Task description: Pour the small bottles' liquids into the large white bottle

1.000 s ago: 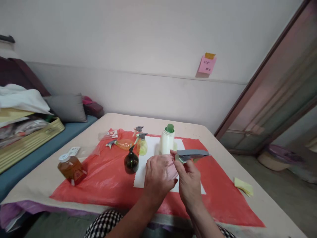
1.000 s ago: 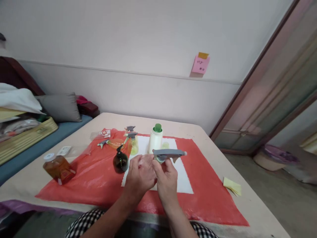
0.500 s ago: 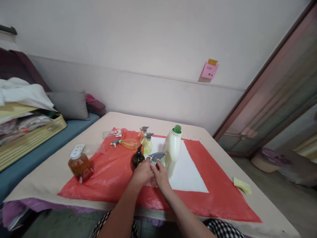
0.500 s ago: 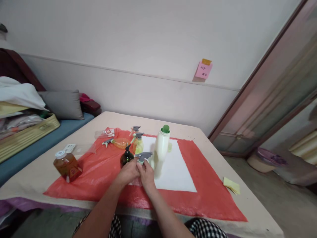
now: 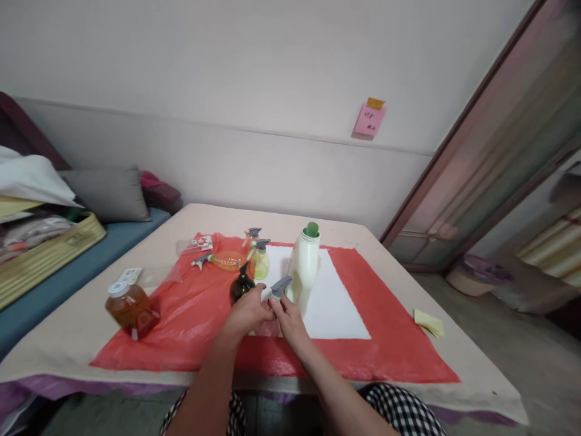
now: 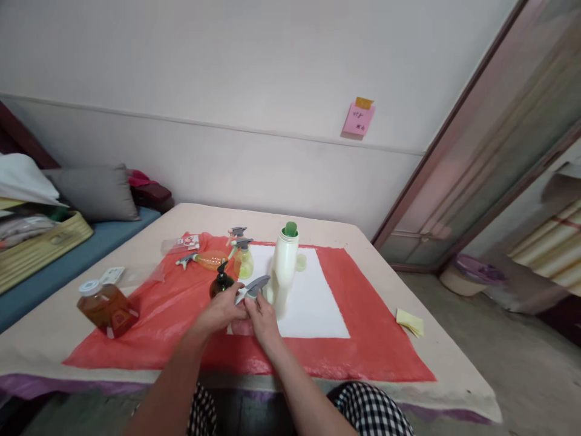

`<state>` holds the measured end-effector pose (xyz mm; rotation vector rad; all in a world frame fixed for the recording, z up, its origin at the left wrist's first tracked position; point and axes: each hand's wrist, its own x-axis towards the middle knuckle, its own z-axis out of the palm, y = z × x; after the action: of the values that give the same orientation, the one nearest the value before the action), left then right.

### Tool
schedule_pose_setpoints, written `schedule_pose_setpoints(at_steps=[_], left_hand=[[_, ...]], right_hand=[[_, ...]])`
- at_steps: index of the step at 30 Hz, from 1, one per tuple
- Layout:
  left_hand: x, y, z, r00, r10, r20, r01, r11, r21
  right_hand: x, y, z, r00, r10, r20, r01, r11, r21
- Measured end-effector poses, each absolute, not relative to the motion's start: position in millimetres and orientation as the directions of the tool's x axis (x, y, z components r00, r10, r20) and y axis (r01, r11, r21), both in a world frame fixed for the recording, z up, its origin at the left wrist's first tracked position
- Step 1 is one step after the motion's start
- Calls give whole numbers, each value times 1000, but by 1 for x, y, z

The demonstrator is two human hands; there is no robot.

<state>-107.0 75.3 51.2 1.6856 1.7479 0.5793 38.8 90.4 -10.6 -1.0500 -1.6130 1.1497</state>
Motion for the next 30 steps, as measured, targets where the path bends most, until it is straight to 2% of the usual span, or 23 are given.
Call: schedule_pose_setpoints(at_steps=[8,14,18,21,24,27,30], left_hand=[[-112,80,52,183,981,-60,596,-62,801],[-112,80,52,206,978,-15,513,-95,853],[-127,81,52,56,998,-13,480,-15,877],[-147,86,51,-174,985,-4,490,90,867],[-161,93,44,-392,920,26,528,202,825],[-162,100,32,-432,902,16,583,266,768],[-156,105,20,-389,921,-22,629,282,724]], right_hand=[[46,93,-4,-366,919,148,105,199,-974],[54,93,6,-382,918,104,140,169,-976],[64,83,3,-318,943,96,197,165,-966],[79,73,-7,-225,972,72,259,131,-957],[91,63,-18,-171,983,62,295,111,-949],[86,59,-28,-128,988,87,346,127,-930],[63,60,-35,-77,974,214,401,226,-887]])
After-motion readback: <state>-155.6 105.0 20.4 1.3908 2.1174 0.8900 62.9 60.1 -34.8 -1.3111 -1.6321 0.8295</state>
